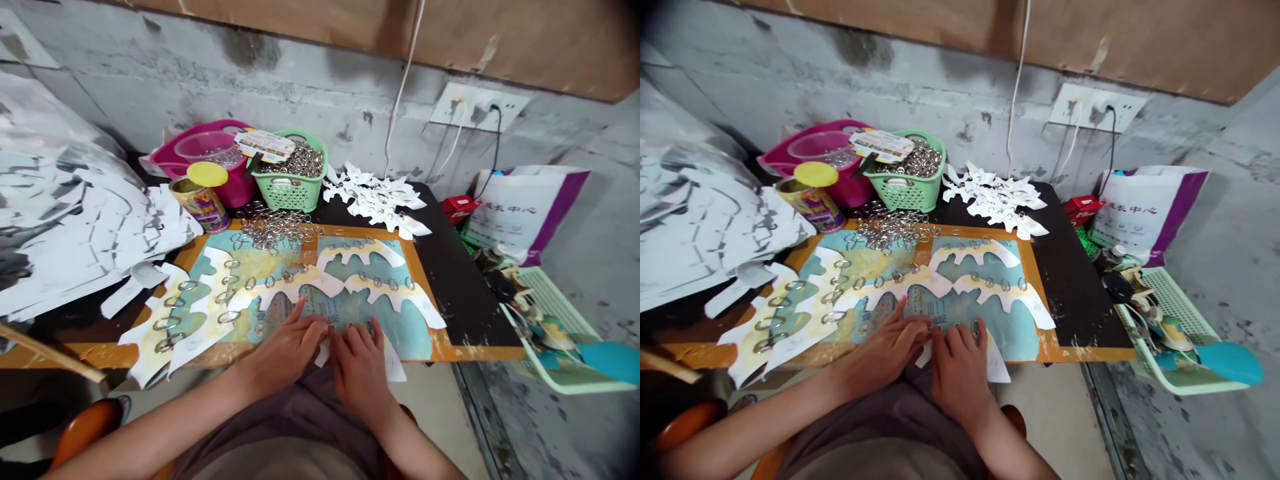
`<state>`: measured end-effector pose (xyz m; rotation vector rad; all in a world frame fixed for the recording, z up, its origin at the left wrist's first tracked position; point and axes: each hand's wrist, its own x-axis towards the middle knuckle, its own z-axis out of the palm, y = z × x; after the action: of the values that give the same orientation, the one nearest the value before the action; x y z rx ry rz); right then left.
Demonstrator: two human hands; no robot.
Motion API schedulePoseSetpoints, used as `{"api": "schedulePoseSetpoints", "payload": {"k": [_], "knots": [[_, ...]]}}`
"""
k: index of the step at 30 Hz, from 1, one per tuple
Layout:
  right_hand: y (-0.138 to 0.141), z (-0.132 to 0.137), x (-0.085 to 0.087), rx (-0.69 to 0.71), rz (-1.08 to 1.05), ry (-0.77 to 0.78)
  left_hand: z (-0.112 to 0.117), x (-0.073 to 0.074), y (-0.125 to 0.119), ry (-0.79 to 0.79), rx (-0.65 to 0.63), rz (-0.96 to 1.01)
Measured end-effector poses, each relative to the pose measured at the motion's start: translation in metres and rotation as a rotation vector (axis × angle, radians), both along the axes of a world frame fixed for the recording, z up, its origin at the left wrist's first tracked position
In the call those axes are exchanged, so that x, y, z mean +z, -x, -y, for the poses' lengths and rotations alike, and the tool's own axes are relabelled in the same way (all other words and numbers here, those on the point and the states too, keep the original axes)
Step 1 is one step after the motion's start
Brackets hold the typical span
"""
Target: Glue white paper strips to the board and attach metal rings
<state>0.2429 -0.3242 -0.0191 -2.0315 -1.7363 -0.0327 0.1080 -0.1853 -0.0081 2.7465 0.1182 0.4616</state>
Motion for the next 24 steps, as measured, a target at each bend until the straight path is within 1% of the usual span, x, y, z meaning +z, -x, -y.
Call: {"api": "schedulePoseSetpoints", "payload": {"k": [4,7,9,12,15,18,20,22,24], "knots": [[0.0,0.005,-0.003,-0.012,-0.031,-0.046,0.0,0.009,0.0,-0.056,-0.038,-0.025],[-0.002,0.013,-0.003,0.035,-0.067,-0.068,-0.002,0.016,0.002,-0.052,-0.067,-0.051],[-0.003,0.018,-0.003,0.062,-0.078,-0.074,-0.003,0.017,0.004,-0.032,-0.086,-0.055],[-0.001,0.021,-0.003,0.072,-0.054,-0.065,-0.003,0.014,0.007,-0.023,-0.091,-0.049],[0.001,0.019,-0.002,0.045,-0.04,-0.046,0.001,0.01,0.01,-0.072,-0.065,-0.013],[-0.003,0.014,0.006,0.05,-0.068,-0.014,0.004,0.007,0.01,-0.132,-0.046,0.003],[-0.011,0.011,0.013,0.069,-0.167,-0.009,0.007,0.004,0.011,-0.16,-0.04,0.006],[-0.02,0.008,0.02,0.011,-0.278,-0.094,0.011,-0.001,0.013,-0.178,-0.022,0.039],[-0.028,0.003,0.024,-0.108,-0.293,-0.231,0.015,-0.006,0.015,-0.187,0.009,0.083]]}}
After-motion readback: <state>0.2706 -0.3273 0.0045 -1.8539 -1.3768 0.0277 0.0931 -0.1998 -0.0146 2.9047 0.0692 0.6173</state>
